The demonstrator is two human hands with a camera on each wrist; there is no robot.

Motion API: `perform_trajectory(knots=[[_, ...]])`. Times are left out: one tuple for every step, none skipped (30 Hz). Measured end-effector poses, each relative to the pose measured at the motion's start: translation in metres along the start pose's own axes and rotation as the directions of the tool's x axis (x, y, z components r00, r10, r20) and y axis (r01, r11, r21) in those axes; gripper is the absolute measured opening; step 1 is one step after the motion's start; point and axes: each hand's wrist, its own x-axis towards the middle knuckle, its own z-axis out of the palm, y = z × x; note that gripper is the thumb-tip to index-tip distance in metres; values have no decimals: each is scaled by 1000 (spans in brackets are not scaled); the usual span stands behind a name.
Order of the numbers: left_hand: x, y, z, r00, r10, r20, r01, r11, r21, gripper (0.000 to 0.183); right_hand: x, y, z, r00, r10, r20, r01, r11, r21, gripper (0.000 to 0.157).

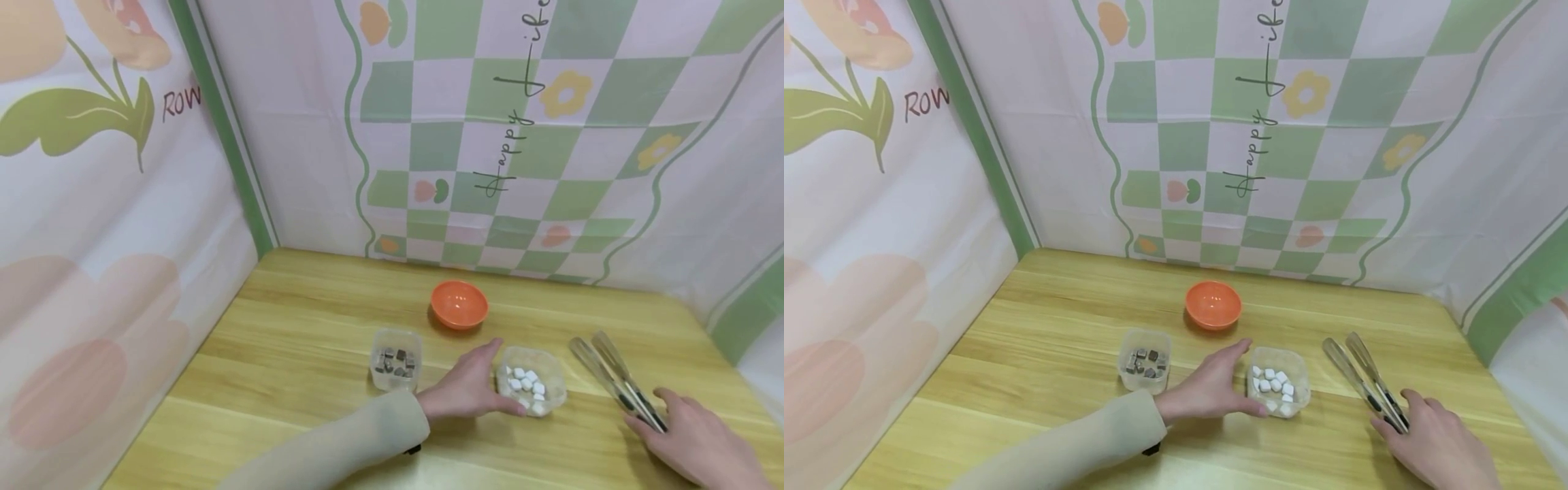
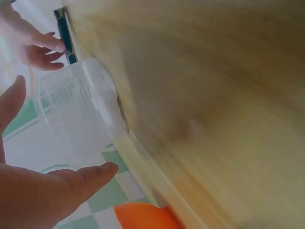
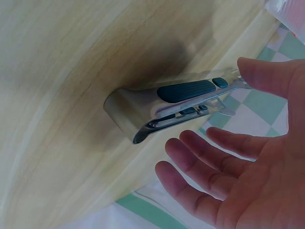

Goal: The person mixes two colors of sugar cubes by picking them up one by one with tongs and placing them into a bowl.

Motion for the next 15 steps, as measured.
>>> perform_trajectory(knots=[[1, 0, 1, 1000, 5, -2, -5, 1000, -2, 116, 0, 1, 0, 1000, 4, 14, -4, 1000, 3, 101], [2, 0, 2, 1000, 8, -4, -9, 1000, -3, 116, 0, 1, -1, 1000, 7, 27, -7, 1000, 5, 101], [3, 0, 3, 1000, 17, -6, -17, 1000, -3, 116, 0, 1, -1, 999, 8, 36, -8, 1000, 8, 100], [4, 0, 4, 1000, 22, -6, -22, 1000, -5, 116, 0, 2, -1, 999, 8, 42, -9, 1000, 10, 99], [5, 0, 4, 1000, 25, -6, -26, 1000, -8, 115, 0, 2, -2, 999, 9, 47, -9, 1000, 13, 98], [6, -1, 5, 1000, 28, -6, -29, 1000, -12, 115, 0, 2, -2, 999, 11, 52, -12, 1000, 15, 98], [7, -1, 5, 1000, 31, -4, -31, 999, -16, 115, 0, 2, -2, 998, 15, 58, -16, 1000, 18, 98], [8, -1, 6, 1000, 30, -2, -30, 999, -21, 115, 0, 3, -2, 998, 18, 64, -20, 1000, 20, 98], [8, -2, 6, 1000, 30, -1, -30, 999, -24, 115, 0, 3, -1, 997, 21, 69, -23, 1000, 21, 98], [9, -2, 6, 1000, 24, 1, -24, 999, -32, 116, 0, 3, -1, 997, 26, 76, -28, 999, 22, 99], [10, -1, 7, 1000, 19, 1, -19, 999, -36, 116, 0, 3, -1, 996, 28, 82, -31, 999, 24, 98], [11, -1, 8, 1000, 13, 0, -13, 999, -40, 116, 0, 3, -1, 996, 30, 89, -32, 999, 27, 97], [12, -1, 8, 1000, 6, 0, -6, 999, -40, 116, 1, 3, -1, 995, 29, 92, -32, 999, 28, 96], [12, 0, 9, 1000, -3, 0, 3, 999, -39, 115, 1, 3, -1, 995, 27, 94, -30, 999, 30, 94], [13, 0, 9, 1000, -10, 0, 10, 999, -37, 115, 1, 3, -1, 995, 25, 95, -28, 999, 32, 92]])
